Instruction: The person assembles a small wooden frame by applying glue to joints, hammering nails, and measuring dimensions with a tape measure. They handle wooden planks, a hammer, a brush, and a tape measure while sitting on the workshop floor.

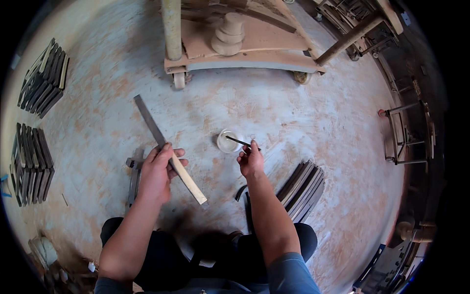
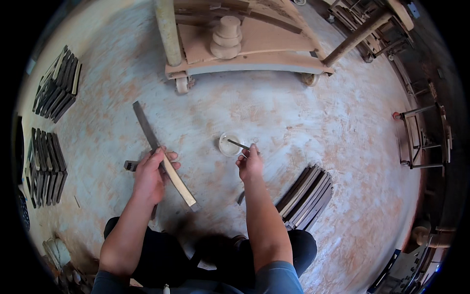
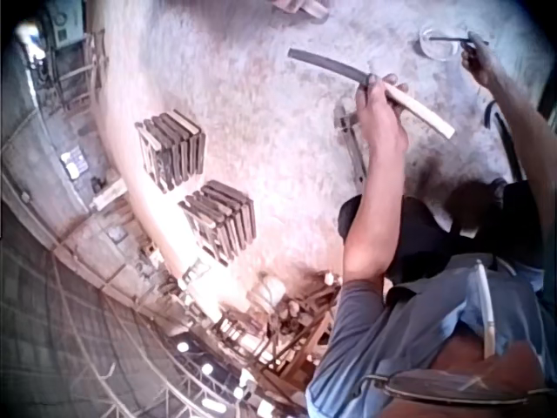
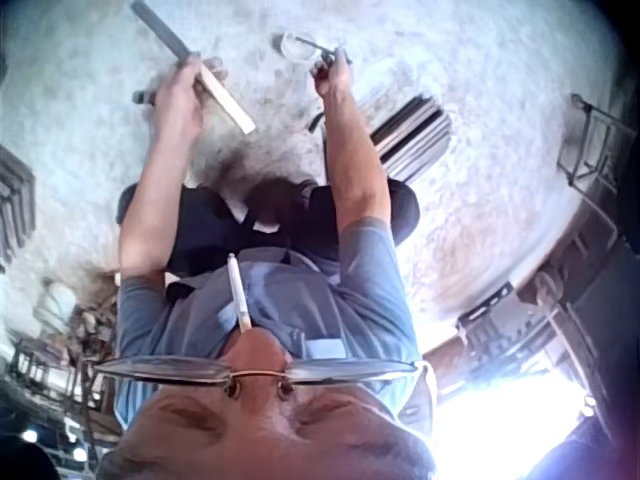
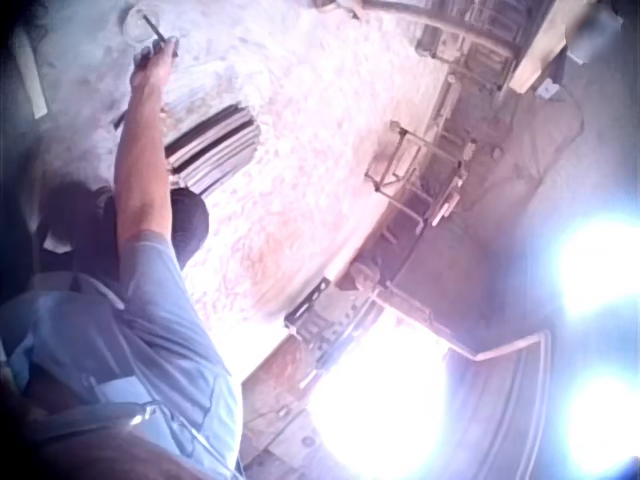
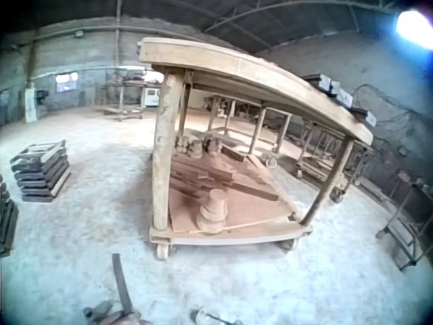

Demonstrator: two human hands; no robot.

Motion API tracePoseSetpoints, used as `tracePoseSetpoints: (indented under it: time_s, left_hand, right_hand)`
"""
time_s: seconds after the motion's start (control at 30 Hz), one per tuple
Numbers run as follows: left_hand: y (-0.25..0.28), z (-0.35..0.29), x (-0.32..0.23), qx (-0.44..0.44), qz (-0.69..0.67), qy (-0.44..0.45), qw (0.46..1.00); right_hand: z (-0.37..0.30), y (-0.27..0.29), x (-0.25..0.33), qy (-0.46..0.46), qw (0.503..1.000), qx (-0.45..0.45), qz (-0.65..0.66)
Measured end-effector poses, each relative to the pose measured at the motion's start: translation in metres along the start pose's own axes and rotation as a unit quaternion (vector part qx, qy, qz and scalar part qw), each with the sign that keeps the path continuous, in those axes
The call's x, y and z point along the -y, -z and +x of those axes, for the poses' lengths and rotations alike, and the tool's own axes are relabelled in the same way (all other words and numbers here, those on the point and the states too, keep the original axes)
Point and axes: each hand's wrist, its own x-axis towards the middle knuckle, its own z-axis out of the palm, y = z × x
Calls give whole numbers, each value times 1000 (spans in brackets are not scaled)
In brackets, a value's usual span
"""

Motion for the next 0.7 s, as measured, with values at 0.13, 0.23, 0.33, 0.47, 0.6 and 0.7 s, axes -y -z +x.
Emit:
tracePoseSetpoints:
  time_s: [0.13, 0.23, 0.33, 0.47, 0.6, 0.7]
  left_hand:
    - [5, 10, 1, 16, -28, -29, 999]
    - [1, 17, -7, 12, -28, -40, 999]
    - [-4, 29, -9, 14, -71, -60, 996]
    - [-10, 34, -11, 31, -53, -59, 996]
    - [-8, 37, -9, 10, -41, -61, 997]
    - [-8, 41, -8, 12, -41, -72, 996]
  right_hand:
    - [-20, -10, 26, 123, 964, 55, -230]
    - [-38, -13, 49, 179, 921, 83, -336]
    - [-40, -10, 57, 178, 908, 72, -372]
    - [-37, 0, 57, 123, 931, 65, -338]
    - [-29, 8, 57, 88, 962, 47, -253]
    - [-27, 15, 61, 19, 977, 53, -206]
